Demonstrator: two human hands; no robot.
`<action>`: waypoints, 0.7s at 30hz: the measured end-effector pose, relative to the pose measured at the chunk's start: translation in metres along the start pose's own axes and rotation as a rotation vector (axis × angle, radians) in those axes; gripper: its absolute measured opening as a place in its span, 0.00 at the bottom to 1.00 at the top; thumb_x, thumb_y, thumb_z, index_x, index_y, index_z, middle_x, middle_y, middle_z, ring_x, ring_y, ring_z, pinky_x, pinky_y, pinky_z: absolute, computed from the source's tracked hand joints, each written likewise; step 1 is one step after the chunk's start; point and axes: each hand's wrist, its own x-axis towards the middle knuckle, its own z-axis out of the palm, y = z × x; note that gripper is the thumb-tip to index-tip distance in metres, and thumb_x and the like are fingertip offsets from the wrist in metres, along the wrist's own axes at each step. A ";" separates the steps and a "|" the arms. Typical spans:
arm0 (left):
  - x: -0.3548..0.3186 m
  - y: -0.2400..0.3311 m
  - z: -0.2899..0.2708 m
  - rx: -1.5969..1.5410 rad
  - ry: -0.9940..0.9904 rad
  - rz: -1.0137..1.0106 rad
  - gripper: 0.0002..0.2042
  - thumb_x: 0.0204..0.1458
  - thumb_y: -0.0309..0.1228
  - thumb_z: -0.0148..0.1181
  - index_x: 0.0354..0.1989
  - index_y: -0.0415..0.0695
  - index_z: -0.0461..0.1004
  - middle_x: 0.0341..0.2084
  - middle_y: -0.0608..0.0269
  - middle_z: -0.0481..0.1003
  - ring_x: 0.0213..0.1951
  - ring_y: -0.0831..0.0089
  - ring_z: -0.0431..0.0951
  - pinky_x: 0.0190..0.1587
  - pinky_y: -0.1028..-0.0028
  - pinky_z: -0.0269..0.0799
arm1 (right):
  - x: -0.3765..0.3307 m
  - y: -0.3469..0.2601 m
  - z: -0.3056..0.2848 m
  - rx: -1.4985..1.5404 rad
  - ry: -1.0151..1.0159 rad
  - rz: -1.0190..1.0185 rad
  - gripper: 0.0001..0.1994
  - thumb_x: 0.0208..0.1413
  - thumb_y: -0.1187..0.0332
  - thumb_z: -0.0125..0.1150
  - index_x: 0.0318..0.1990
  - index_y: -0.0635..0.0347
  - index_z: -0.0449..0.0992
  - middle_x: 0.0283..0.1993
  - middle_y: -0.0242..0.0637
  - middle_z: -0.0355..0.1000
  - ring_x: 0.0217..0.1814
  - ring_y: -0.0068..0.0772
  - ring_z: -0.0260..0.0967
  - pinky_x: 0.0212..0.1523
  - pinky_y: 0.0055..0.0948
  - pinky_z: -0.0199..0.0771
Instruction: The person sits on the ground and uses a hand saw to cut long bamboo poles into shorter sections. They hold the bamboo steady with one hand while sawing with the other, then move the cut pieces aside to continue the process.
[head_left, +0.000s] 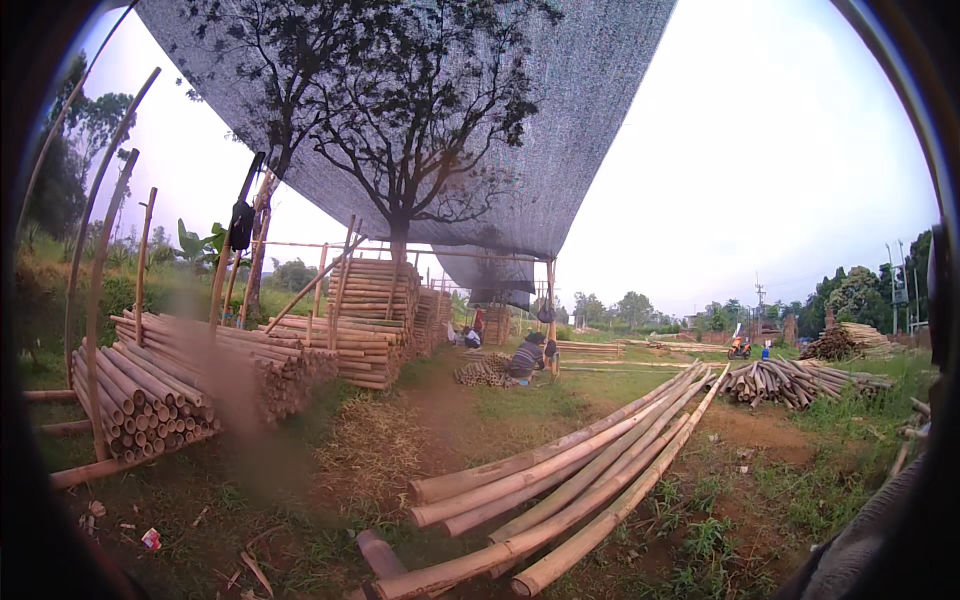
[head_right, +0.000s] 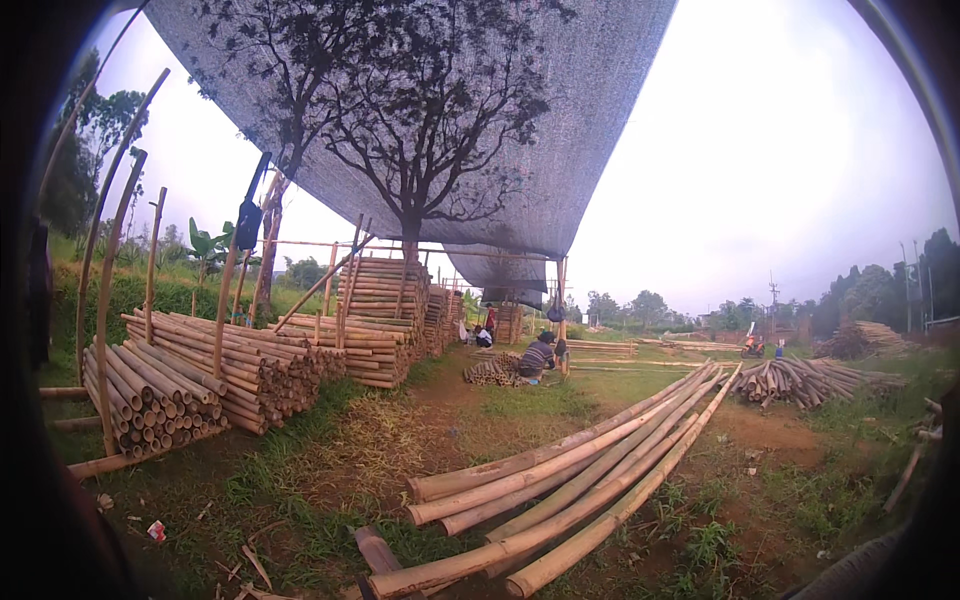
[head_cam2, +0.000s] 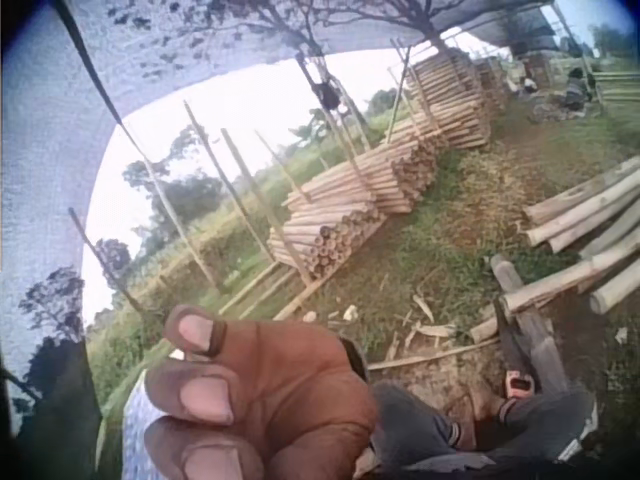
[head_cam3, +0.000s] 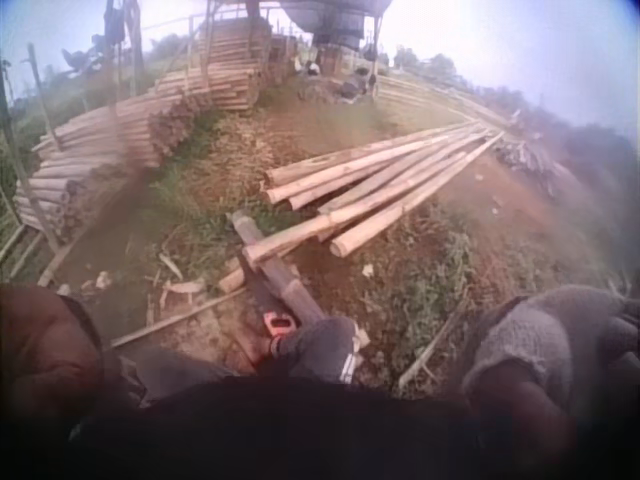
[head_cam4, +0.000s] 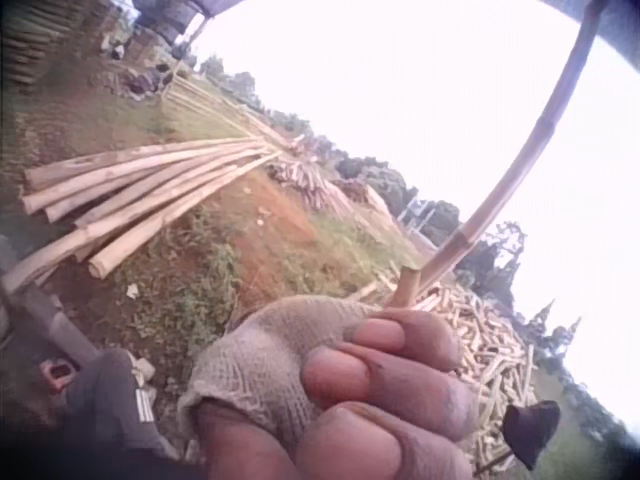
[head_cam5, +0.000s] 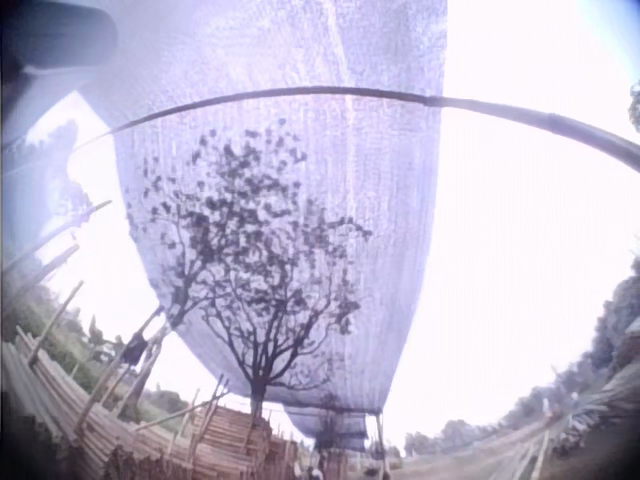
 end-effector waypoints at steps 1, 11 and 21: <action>-0.001 -0.002 0.003 0.004 0.001 0.010 0.18 0.74 0.39 0.54 0.54 0.32 0.77 0.51 0.42 0.81 0.51 0.56 0.82 0.58 0.59 0.78 | 0.000 0.003 -0.001 0.006 0.013 -0.015 0.22 0.75 0.63 0.59 0.66 0.71 0.77 0.44 0.42 0.80 0.44 0.30 0.76 0.47 0.32 0.76; -0.036 0.012 0.007 -0.043 0.031 -0.023 0.16 0.74 0.37 0.56 0.50 0.33 0.79 0.48 0.45 0.82 0.49 0.59 0.83 0.55 0.62 0.79 | -0.038 -0.001 -0.012 -0.001 0.009 -0.060 0.22 0.75 0.62 0.58 0.67 0.72 0.76 0.43 0.43 0.80 0.43 0.30 0.76 0.47 0.31 0.76; -0.073 0.007 -0.009 0.051 0.118 -0.071 0.15 0.73 0.36 0.58 0.45 0.33 0.81 0.44 0.47 0.83 0.46 0.62 0.83 0.53 0.64 0.80 | -0.092 -0.013 -0.023 0.436 0.517 -0.233 0.23 0.76 0.61 0.58 0.67 0.72 0.76 0.43 0.43 0.80 0.43 0.29 0.75 0.46 0.31 0.76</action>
